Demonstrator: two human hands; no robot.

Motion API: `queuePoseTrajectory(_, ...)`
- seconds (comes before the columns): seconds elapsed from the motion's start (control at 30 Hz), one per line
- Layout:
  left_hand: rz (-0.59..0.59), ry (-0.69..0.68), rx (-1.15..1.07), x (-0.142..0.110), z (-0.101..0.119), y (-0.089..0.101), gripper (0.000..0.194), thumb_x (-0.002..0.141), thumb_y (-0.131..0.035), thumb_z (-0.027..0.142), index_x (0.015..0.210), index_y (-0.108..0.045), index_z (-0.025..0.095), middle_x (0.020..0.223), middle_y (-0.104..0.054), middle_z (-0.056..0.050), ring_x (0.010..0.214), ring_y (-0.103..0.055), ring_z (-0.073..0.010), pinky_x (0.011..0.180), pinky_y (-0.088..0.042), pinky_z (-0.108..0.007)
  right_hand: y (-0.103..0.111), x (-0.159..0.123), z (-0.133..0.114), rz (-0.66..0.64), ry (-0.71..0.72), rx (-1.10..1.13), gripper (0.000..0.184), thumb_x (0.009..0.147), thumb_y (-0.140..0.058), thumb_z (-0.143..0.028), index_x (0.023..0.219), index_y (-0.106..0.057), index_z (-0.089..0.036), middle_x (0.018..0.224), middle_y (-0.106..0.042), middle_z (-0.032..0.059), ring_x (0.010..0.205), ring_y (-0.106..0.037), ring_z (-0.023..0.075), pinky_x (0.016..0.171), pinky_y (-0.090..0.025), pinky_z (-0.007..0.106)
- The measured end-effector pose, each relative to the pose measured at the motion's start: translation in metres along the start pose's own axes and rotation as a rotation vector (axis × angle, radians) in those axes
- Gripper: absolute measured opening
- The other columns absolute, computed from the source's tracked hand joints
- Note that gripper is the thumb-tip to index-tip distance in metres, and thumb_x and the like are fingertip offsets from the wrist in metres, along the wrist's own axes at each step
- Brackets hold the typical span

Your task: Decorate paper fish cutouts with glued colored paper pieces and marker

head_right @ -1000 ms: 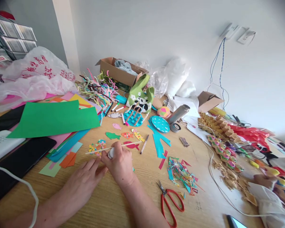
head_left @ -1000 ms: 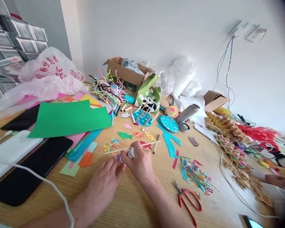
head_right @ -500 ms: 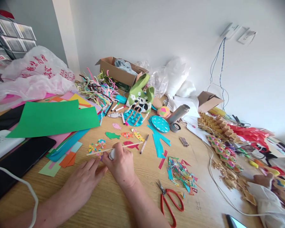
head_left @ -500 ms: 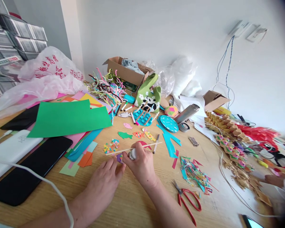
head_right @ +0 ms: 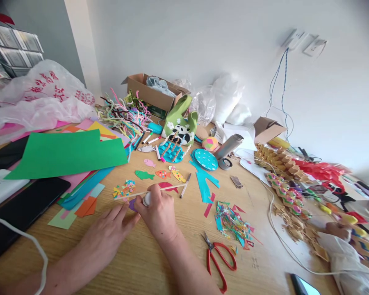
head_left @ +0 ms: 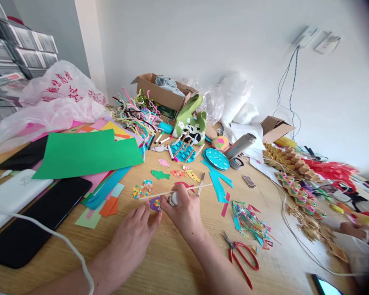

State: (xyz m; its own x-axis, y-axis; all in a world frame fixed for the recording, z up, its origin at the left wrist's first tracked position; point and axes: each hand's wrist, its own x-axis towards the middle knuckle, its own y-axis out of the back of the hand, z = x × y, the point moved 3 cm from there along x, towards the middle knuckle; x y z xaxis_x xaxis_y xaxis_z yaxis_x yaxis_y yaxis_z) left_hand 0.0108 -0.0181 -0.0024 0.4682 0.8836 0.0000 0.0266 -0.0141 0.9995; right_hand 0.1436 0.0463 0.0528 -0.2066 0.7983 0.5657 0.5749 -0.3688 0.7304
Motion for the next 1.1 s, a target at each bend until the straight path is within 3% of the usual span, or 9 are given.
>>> queuePoseTrajectory(0.83,-0.035,0.009,-0.013,-0.0006,-0.0006,0.0017,0.060,0.085,-0.048,0.003,0.141,-0.052,0.023,0.133,-0.060,-0.019,0.123,-0.055,-0.0316,0.098,-0.048,-0.050,-0.0019,0.0013,-0.0042,-0.016,0.035,-0.009,0.011,0.080,-0.060,-0.027,0.076,-0.050,-0.022,0.051,-0.056,-0.0048,0.043,-0.055,0.0130,0.046,-0.037,0.021)
queuePoseTrajectory(1.1,-0.020,-0.001,-0.011,0.0007,-0.0003,0.0034,0.059,0.086,-0.047,0.003,0.141,-0.052,0.023,0.126,-0.063,-0.017,0.118,-0.058,-0.0304,0.095,-0.050,-0.048,0.0010,0.0017,0.0029,-0.017,0.010,-0.033,0.011,0.080,-0.059,-0.026,0.077,-0.050,-0.022,0.054,-0.058,-0.0037,0.045,-0.057,0.0140,0.047,-0.039,0.022)
